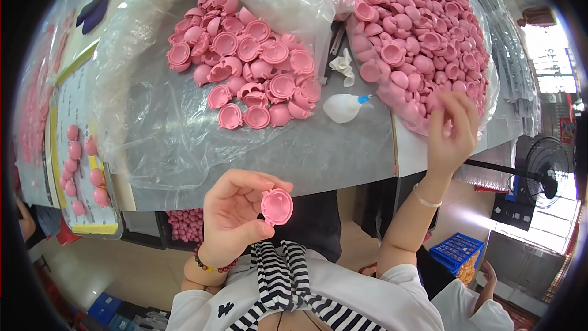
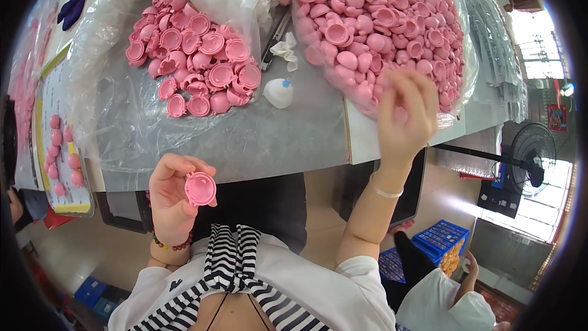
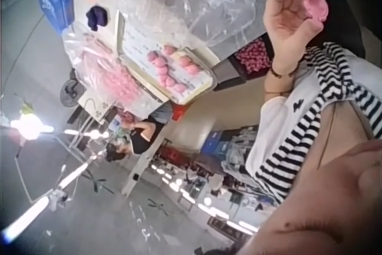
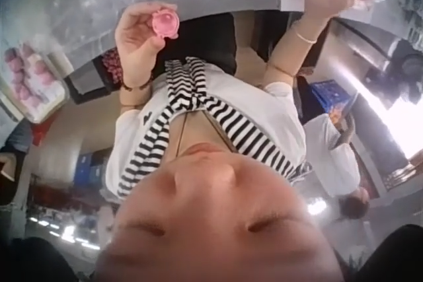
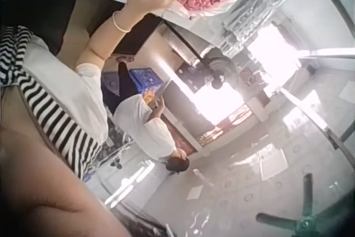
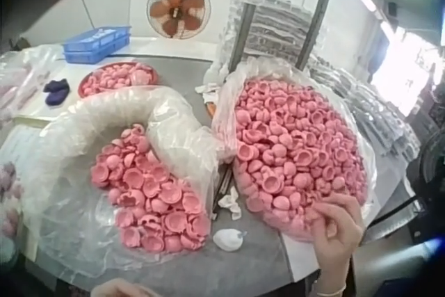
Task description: Apply glue to plastic sphere halves and press them together to complete the assembly.
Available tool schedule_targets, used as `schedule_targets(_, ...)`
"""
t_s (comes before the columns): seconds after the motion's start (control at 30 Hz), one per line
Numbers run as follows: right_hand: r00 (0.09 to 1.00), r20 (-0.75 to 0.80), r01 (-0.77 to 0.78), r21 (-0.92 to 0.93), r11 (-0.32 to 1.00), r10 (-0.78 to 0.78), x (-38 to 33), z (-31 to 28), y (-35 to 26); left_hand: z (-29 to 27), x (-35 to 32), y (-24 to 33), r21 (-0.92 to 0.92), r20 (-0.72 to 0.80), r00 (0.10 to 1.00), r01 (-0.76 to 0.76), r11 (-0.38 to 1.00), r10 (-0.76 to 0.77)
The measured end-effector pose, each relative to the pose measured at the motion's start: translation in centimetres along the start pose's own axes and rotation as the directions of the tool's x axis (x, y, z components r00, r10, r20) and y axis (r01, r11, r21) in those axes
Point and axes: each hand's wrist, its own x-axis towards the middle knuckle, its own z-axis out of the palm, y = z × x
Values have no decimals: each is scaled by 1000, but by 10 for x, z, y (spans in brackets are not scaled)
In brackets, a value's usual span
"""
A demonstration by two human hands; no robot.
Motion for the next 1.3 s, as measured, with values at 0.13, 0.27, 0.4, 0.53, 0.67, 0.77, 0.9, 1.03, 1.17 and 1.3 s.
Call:
schedule_targets(0.13, 951, 270, 69, 282, 957, -148, -39, 14, -55, -5, 0, 1, -4, 0, 1000, -19, 1000, 19)
schedule_targets(0.27, 927, 368, -72, 371, 926, -75, -49, 12, -65, -5, 0, 1, 1, -10, 1000, -4, 1000, 4)
schedule_targets(0.4, 944, 328, -84, 190, 978, 17, -45, 15, -61, -4, 3, -2, -8, 9, 1000, 2, 1000, -2)
schedule_targets(0.53, 915, 402, -77, 211, 975, -15, -40, 17, -66, 1, 4, -2, 165, 6, 999, -41, 985, 41)
schedule_targets(0.67, 925, 362, -142, 609, 780, -115, -42, 7, -96, 5, 4, -3, 280, 9, 997, -81, 957, 82)
schedule_targets(0.77, 926, 331, -77, 638, 767, -182, -45, 12, -105, 8, 5, -7, 346, 38, 994, -107, 932, 101)
schedule_targets(0.9, 929, 301, -30, 643, 766, -217, -49, 21, -104, 8, 6, -6, 473, 46, 992, -124, 872, 117)
schedule_targets(1.03, 923, 286, 43, 588, 808, -258, -49, 18, -103, 13, 9, -4, 563, 30, 987, -148, 813, 159)
schedule_targets(1.17, 956, 170, 83, 628, 774, -241, -65, 20, -112, 5, 13, -8, 612, 119, 967, -251, 750, 226)
schedule_targets(1.3, 965, 163, 44, 673, 738, -206, -67, 21, -116, 10, 12, -4, 579, -15, 986, -125, 806, 163)
